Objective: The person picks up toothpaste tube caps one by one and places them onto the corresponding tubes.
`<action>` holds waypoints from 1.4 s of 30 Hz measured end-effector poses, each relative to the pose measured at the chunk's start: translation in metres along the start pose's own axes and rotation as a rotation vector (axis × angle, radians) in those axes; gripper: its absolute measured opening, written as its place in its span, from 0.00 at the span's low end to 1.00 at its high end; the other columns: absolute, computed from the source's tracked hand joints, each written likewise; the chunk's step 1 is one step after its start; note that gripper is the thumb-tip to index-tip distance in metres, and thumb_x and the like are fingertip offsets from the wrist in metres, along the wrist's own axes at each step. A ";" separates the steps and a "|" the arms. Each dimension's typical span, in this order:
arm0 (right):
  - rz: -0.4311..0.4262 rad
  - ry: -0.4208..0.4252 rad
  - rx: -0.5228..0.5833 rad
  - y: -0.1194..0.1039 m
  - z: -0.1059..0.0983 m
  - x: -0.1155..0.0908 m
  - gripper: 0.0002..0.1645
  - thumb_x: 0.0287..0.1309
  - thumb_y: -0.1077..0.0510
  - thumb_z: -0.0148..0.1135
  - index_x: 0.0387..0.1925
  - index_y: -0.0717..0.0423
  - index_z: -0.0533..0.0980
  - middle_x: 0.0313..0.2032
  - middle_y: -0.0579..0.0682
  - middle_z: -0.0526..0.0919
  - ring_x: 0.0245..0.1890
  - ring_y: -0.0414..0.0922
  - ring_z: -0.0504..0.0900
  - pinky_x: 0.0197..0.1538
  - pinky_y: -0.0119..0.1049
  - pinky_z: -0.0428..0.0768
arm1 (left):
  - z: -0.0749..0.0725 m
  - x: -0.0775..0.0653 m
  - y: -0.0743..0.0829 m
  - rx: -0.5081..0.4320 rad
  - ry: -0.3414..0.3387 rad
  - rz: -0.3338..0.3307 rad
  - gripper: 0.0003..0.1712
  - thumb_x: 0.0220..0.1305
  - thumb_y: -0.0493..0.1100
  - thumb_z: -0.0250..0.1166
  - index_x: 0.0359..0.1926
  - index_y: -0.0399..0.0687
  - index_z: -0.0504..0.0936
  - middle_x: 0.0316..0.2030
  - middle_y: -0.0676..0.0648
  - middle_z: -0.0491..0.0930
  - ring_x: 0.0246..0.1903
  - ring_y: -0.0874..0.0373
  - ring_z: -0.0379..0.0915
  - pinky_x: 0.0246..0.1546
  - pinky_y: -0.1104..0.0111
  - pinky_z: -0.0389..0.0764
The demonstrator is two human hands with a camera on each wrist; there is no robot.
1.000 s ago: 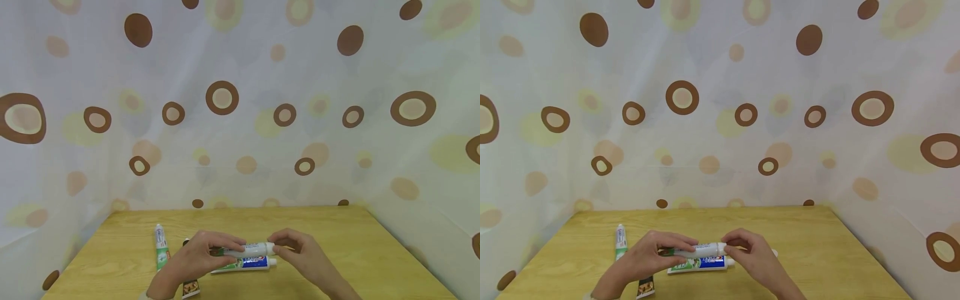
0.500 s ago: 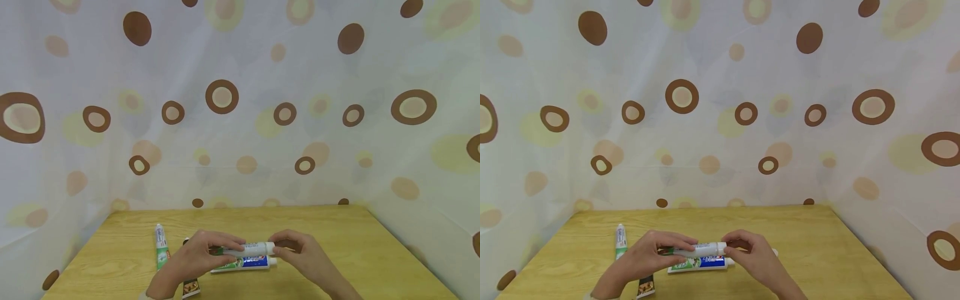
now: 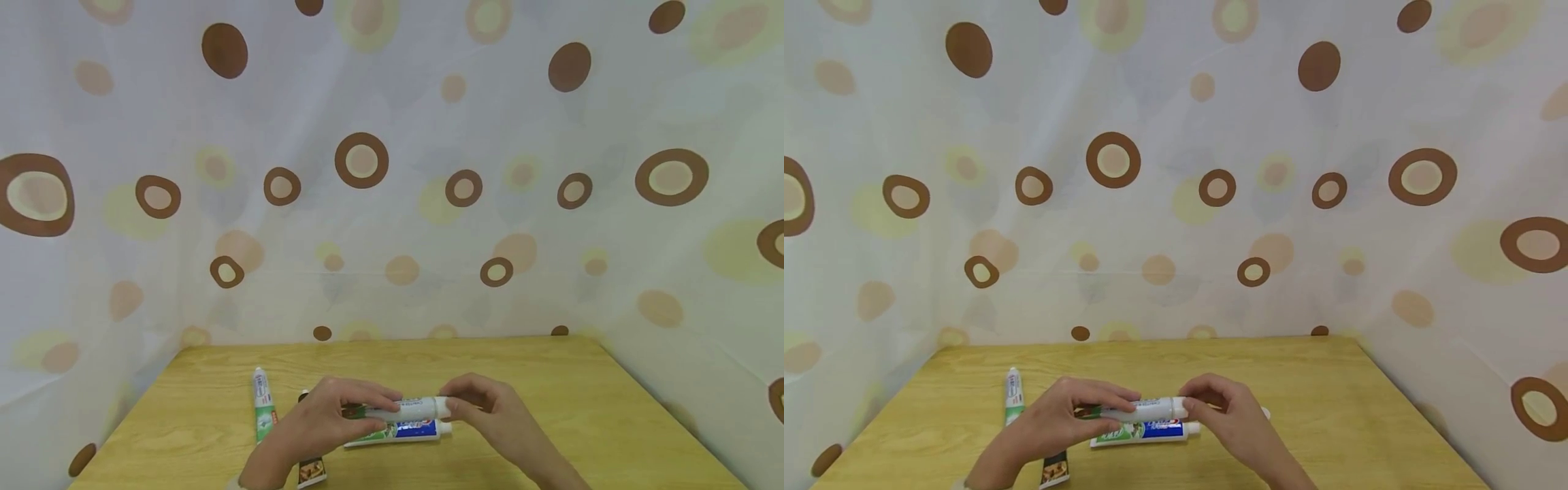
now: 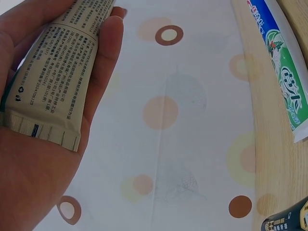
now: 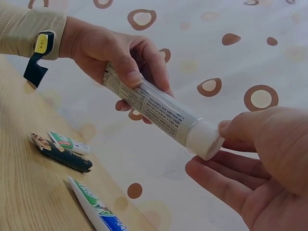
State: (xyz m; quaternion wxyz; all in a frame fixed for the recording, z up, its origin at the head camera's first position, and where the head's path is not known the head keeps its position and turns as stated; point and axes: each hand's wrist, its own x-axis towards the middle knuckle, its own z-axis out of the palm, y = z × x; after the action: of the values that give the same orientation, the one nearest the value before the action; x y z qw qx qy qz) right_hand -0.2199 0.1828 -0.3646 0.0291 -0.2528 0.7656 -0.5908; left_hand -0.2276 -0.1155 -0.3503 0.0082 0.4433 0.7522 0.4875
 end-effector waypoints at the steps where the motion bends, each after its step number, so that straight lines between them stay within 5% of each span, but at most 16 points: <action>1: -0.005 -0.003 0.006 0.000 0.000 0.000 0.19 0.69 0.53 0.59 0.52 0.65 0.76 0.49 0.63 0.82 0.44 0.46 0.87 0.50 0.38 0.84 | 0.000 0.000 0.000 -0.001 0.001 -0.002 0.16 0.66 0.44 0.66 0.53 0.48 0.86 0.57 0.45 0.83 0.52 0.61 0.81 0.41 0.70 0.84; 17: 0.012 -0.024 0.017 -0.001 0.001 0.000 0.19 0.69 0.53 0.59 0.52 0.64 0.76 0.50 0.62 0.81 0.46 0.47 0.87 0.51 0.36 0.84 | 0.001 -0.001 0.000 0.017 0.001 -0.002 0.15 0.65 0.44 0.67 0.53 0.51 0.86 0.57 0.46 0.83 0.51 0.63 0.81 0.41 0.70 0.85; 26: -0.008 -0.029 0.039 0.000 0.001 0.000 0.20 0.70 0.54 0.57 0.53 0.67 0.75 0.49 0.65 0.81 0.44 0.56 0.87 0.50 0.43 0.85 | 0.000 0.000 0.003 0.005 0.005 -0.015 0.16 0.65 0.44 0.67 0.53 0.50 0.86 0.56 0.43 0.83 0.50 0.62 0.82 0.39 0.70 0.85; 37: -0.022 -0.068 0.045 -0.003 0.002 0.000 0.20 0.69 0.58 0.59 0.55 0.69 0.74 0.50 0.67 0.80 0.43 0.49 0.87 0.49 0.39 0.85 | 0.000 -0.001 0.002 0.001 0.013 -0.006 0.16 0.65 0.44 0.67 0.52 0.49 0.86 0.56 0.45 0.83 0.51 0.61 0.82 0.40 0.70 0.85; 42: -0.034 -0.010 -0.030 -0.004 0.003 0.001 0.18 0.68 0.55 0.60 0.52 0.64 0.77 0.50 0.62 0.82 0.46 0.43 0.85 0.49 0.34 0.84 | 0.000 -0.001 0.001 -0.003 0.007 -0.003 0.16 0.65 0.44 0.67 0.53 0.48 0.86 0.56 0.44 0.83 0.51 0.61 0.82 0.40 0.70 0.85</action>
State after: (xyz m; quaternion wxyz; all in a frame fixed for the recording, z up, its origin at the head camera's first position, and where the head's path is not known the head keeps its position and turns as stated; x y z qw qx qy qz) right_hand -0.2188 0.1792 -0.3619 0.0190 -0.2691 0.7697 -0.5786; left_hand -0.2261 -0.1163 -0.3498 0.0068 0.4406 0.7522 0.4900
